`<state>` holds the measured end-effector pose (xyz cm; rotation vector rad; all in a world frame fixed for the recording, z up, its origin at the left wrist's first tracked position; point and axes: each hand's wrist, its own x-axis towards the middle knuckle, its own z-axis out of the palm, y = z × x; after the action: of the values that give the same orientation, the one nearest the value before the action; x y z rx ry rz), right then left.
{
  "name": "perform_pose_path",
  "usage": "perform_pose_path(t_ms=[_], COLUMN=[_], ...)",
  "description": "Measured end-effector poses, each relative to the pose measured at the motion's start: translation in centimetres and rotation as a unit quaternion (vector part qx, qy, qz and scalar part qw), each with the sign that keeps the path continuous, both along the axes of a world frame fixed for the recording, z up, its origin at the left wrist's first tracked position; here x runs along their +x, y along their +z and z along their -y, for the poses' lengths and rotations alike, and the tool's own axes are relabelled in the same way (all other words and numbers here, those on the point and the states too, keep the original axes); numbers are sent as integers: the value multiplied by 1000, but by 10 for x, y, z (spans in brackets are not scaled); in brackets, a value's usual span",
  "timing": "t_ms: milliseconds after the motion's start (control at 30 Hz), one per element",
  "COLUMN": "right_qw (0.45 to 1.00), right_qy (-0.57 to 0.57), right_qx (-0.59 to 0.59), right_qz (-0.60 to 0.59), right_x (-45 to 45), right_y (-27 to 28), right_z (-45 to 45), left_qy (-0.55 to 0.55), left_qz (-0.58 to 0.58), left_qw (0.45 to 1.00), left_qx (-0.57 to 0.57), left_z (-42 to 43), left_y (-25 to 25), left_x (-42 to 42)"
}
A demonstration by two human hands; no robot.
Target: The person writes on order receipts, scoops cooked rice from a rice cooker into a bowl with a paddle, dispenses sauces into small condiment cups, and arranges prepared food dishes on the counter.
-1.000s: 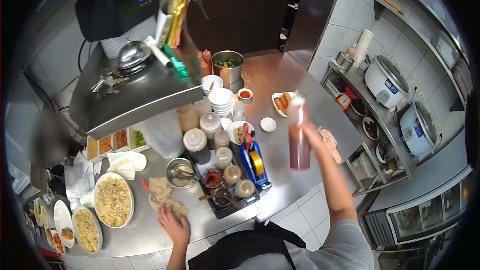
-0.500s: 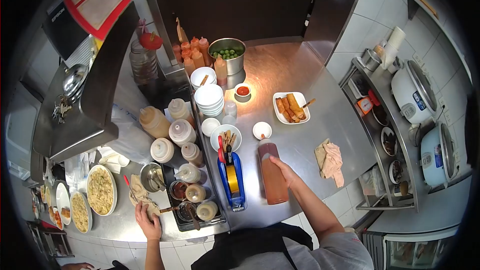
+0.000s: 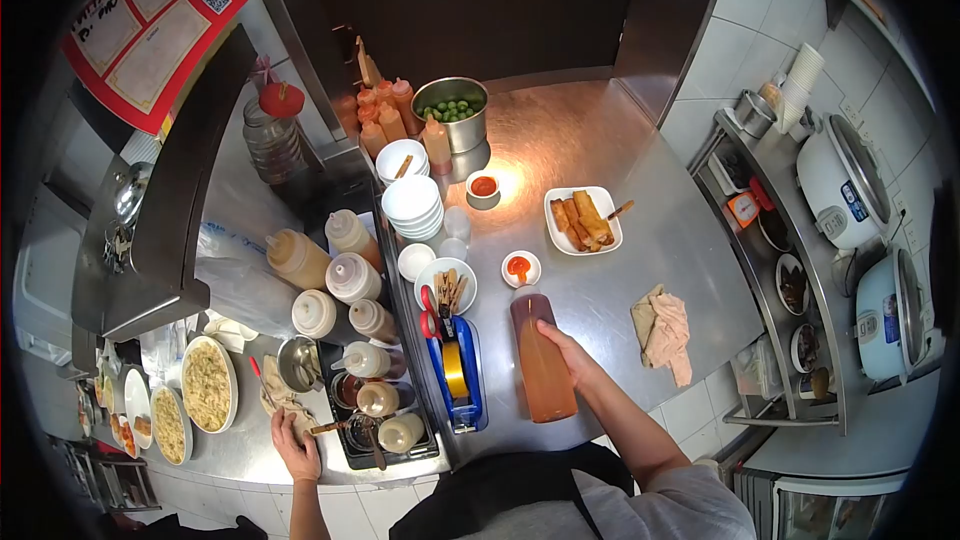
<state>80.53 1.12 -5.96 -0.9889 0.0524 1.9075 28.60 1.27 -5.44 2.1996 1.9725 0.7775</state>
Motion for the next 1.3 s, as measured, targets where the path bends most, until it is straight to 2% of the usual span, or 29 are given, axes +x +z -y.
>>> perform_pose_path(t_ms=[533,633,733,800,867,933,1033,1067,1133,1167,1233,1300], right_qw=[999,997,985,969,940,879,829,786,737,731,667,690], right_qy=[20,39,57,93,102,21,-110,-142,-151,-185,-206,-218], right_qx=[3,3,106,191,282,391,499,552,604,594,608,613], right_qz=[30,71,123,123,162,272,226,238,262,281,377,318], right_x=[6,12,25,26,20,5,-36,-46,-73,-92,-120,-149], right_y=[1,-9,-19,27,83,125,190,189,200,194,183,174], right_z=[4,4,-4,-28,-59,-97,-149,-178,-221,-240,-277,-296], left_qy=[2,-6,6,16,15,15,17,16,14,12,13,14], left_qz=[0,5,22,9,3,3,6,5,-1,-4,1,4], left_qw=[1000,1000,1000,1000,1000,1000,1000,1000,1000,1000,1000,1000], left_qx=[-8,-9,-4,-2,-5,-9,-12,-12,-8,-6,-7,-9], left_z=[-1,-1,-1,1,0,1,1,1,1,2,1,1], left_y=[1,1,-4,0,4,8,7,7,9,9,8,5], left_x=[1,1,-3,-2,0,0,1,0,0,0,-2,-4])
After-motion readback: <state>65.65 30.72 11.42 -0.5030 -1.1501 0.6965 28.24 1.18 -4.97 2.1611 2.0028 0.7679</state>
